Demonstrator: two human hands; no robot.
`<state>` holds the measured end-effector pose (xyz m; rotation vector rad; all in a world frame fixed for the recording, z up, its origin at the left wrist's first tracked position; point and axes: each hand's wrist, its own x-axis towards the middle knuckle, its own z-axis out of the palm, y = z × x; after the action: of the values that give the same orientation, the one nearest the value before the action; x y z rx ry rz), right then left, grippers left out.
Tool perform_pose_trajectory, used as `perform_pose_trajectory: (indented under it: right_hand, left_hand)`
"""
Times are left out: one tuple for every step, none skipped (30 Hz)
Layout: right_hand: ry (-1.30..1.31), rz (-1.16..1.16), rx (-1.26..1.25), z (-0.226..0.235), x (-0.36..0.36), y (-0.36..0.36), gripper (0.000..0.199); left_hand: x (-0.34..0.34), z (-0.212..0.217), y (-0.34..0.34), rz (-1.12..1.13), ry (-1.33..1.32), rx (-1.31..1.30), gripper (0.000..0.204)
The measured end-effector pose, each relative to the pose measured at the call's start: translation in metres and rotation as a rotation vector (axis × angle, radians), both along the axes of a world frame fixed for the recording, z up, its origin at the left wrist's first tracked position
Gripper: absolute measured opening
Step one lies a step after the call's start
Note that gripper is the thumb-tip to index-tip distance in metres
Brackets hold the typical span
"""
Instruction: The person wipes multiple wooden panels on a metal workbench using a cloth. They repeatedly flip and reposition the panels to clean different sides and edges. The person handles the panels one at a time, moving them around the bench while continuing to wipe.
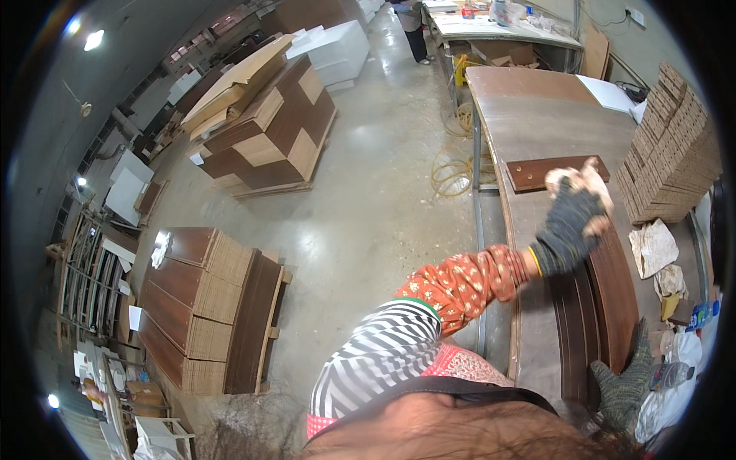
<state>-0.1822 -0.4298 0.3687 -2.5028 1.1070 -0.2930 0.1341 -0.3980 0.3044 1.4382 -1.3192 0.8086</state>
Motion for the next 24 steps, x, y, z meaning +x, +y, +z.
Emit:
perform_pose_trajectory:
  right_hand:
    - [0.010, 0.011, 0.007, 0.000, -0.001, -0.001, 0.107]
    - [0.021, 0.019, 0.015, 0.000, -0.003, -0.003, 0.106]
    - [0.043, 0.041, -0.008, 0.000, -0.004, -0.004, 0.107]
    - [0.003, 0.055, -0.004, -0.001, -0.005, -0.005, 0.107]
    - [-0.030, 0.084, -0.034, -0.002, -0.006, -0.006, 0.107]
    - [-0.014, 0.104, -0.049, -0.004, -0.007, -0.006, 0.106]
    - [-0.039, 0.090, -0.046, -0.005, -0.007, -0.007, 0.107]
    - [-0.021, 0.062, -0.028, -0.007, -0.007, -0.007, 0.107]
    - [-0.008, 0.030, -0.011, -0.009, -0.006, -0.007, 0.107]
    - [-0.044, 0.017, -0.014, -0.010, -0.005, -0.007, 0.108]
    - [-0.086, 0.010, -0.012, -0.012, -0.005, -0.008, 0.110]
    - [-0.127, 0.008, -0.004, -0.013, -0.005, -0.008, 0.112]
    - [-0.162, 0.034, -0.022, -0.014, -0.005, -0.008, 0.112]
    - [-0.189, 0.057, -0.042, -0.015, -0.005, -0.009, 0.111]
    - [-0.212, 0.070, -0.060, -0.016, -0.005, -0.008, 0.111]
    - [-0.224, 0.090, -0.060, -0.016, -0.005, -0.008, 0.109]
    - [-0.230, 0.091, -0.062, -0.016, -0.005, -0.007, 0.108]
    - [-0.221, 0.048, -0.059, -0.015, -0.005, -0.007, 0.107]
    - [-0.292, 0.116, -0.145, -0.014, -0.004, -0.006, 0.105]
    - [-0.340, 0.153, -0.223, -0.013, -0.004, -0.005, 0.103]
    - [-0.224, 0.125, -0.246, -0.012, -0.004, -0.004, 0.107]
    - [-0.143, 0.113, -0.298, -0.010, -0.005, -0.004, 0.111]
    - [-0.141, 0.095, -0.249, -0.008, -0.005, -0.004, 0.110]
    - [-0.170, 0.103, -0.240, -0.007, -0.006, -0.004, 0.109]
  left_hand:
    - [0.020, -0.003, -0.003, -0.132, 0.314, 0.104, 0.027]
    - [0.033, -0.010, -0.006, -0.286, 0.452, 0.009, 0.022]
    - [0.040, -0.018, -0.012, -0.315, 0.426, 0.030, 0.021]
    - [0.047, -0.024, -0.017, -0.334, 0.384, -0.022, 0.020]
    - [0.054, -0.029, -0.022, -0.268, 0.322, 0.006, 0.021]
    - [0.061, -0.032, -0.025, -0.204, 0.225, 0.026, 0.021]
    - [0.070, -0.030, -0.028, -0.404, 0.494, -0.074, 0.023]
    - [0.079, -0.026, -0.027, -0.306, 0.522, -0.112, 0.025]
    - [0.089, -0.019, -0.024, -0.245, 0.520, -0.127, 0.027]
    - [0.089, -0.010, -0.023, -0.252, 0.641, -0.150, 0.029]
    - [0.088, 0.001, -0.018, -0.367, 0.634, -0.122, 0.031]
    - [0.077, 0.013, -0.016, -0.544, 0.748, -0.096, 0.032]
    - [0.053, 0.019, -0.010, -0.588, 0.698, -0.071, 0.035]
    - [0.029, 0.028, -0.006, -0.514, 0.524, -0.015, 0.037]
    - [-0.012, 0.027, 0.003, -0.283, 0.161, 0.014, 0.040]
    - [-0.044, 0.029, 0.011, -0.395, 0.087, 0.199, 0.044]
    - [-0.073, 0.034, 0.008, -0.511, -0.231, 0.436, 0.047]
    - [-0.081, 0.035, 0.012, -0.570, -0.249, 0.313, 0.043]
    - [-0.084, 0.036, 0.012, -0.483, -0.280, 0.125, 0.039]
    - [-0.074, 0.032, 0.012, -0.312, -0.300, 0.043, 0.039]
    - [-0.055, 0.029, 0.010, -0.316, -0.205, 0.043, 0.036]
    - [-0.021, 0.025, 0.006, -0.395, -0.087, 0.057, 0.034]
    - [0.011, 0.018, 0.003, -0.380, 0.016, 0.154, 0.031]
    - [0.041, 0.011, -0.001, -0.327, 0.011, 0.139, 0.029]
